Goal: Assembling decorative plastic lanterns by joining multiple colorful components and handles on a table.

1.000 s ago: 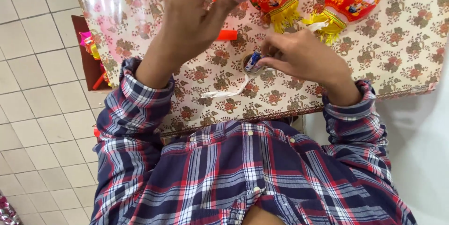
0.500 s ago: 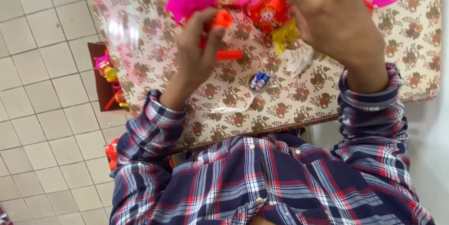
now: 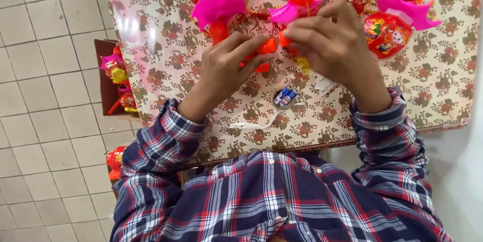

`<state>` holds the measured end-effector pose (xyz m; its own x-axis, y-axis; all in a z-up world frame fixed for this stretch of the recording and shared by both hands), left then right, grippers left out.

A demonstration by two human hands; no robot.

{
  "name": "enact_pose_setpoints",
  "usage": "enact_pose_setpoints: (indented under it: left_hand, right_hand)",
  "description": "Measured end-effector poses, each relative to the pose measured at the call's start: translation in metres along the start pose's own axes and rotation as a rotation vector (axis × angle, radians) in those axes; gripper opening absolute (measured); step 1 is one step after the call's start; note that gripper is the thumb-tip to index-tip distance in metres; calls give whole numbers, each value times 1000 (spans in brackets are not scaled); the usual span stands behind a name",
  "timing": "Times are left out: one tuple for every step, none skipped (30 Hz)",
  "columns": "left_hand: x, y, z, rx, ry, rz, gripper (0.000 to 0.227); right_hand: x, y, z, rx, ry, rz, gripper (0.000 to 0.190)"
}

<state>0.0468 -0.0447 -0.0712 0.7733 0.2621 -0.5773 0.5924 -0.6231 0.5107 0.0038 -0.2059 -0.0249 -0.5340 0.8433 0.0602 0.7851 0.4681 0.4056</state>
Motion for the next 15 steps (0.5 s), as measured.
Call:
enact_pose_setpoints:
  left_hand:
    - [-3, 1, -2, -12, 11, 27, 35]
    - [-3, 1, -2, -9, 8, 23, 35]
    - [-6, 0, -3, -16, -10, 51, 35]
    - [-9, 0, -5, -23, -27, 80, 36]
    - [-11, 0, -6, -21, -29, 77, 36]
    - [-12, 1, -6, -3, -60, 74, 37]
    - [-13, 2, -7, 15, -91, 70, 38]
    - [-15, 3, -8, 15, -91, 67, 38]
    - [-16, 5, -10, 16, -106, 66, 36]
    - [-18, 6, -12, 14, -118, 66, 35]
    - [-19, 7, -13, 12, -116, 63, 35]
    - [-15, 7, -13, 25, -189, 3, 33]
    - [-12, 7, -12, 37, -262, -56, 32]
    - [-11, 8, -13, 36, -261, -59, 32]
    - [-13, 8, -13, 55, -262, -34, 32]
  right_hand:
    - [5, 1, -2, -10, 82, -16, 32]
    - [7, 2, -3, -7, 85, -13, 32]
    - [11, 3, -6, -34, 79, -22, 28]
    - [14, 5, -9, -62, 73, -32, 24]
    - [14, 4, -8, -60, 76, -30, 24]
    - [14, 3, -9, -79, 117, -46, 25]
    - [14, 2, -10, -98, 157, -61, 26]
    - [13, 1, -8, -97, 160, -61, 26]
    - [13, 0, -8, -118, 172, -77, 25]
    - [13, 0, -7, -140, 185, -95, 24]
    - [14, -1, -9, -139, 187, -98, 24]
    - [13, -1, -9, -128, 202, -71, 23]
    - [12, -1, -9, -116, 217, -43, 22]
    - [13, 0, -9, -115, 220, -45, 22]
    - [15, 0, -11, -134, 199, -64, 19]
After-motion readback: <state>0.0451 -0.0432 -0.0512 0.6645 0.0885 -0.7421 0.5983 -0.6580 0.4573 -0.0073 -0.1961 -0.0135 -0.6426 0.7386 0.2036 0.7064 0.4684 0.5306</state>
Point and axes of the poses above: each hand's wrist, its own y-axis towards the middle knuckle, its own z-axis out of the palm, x = y × z, the point moved 9 cm from there along y, towards the middle knuckle, and after that the axes turned 4 degrees about -y, right-handed, at the moved point
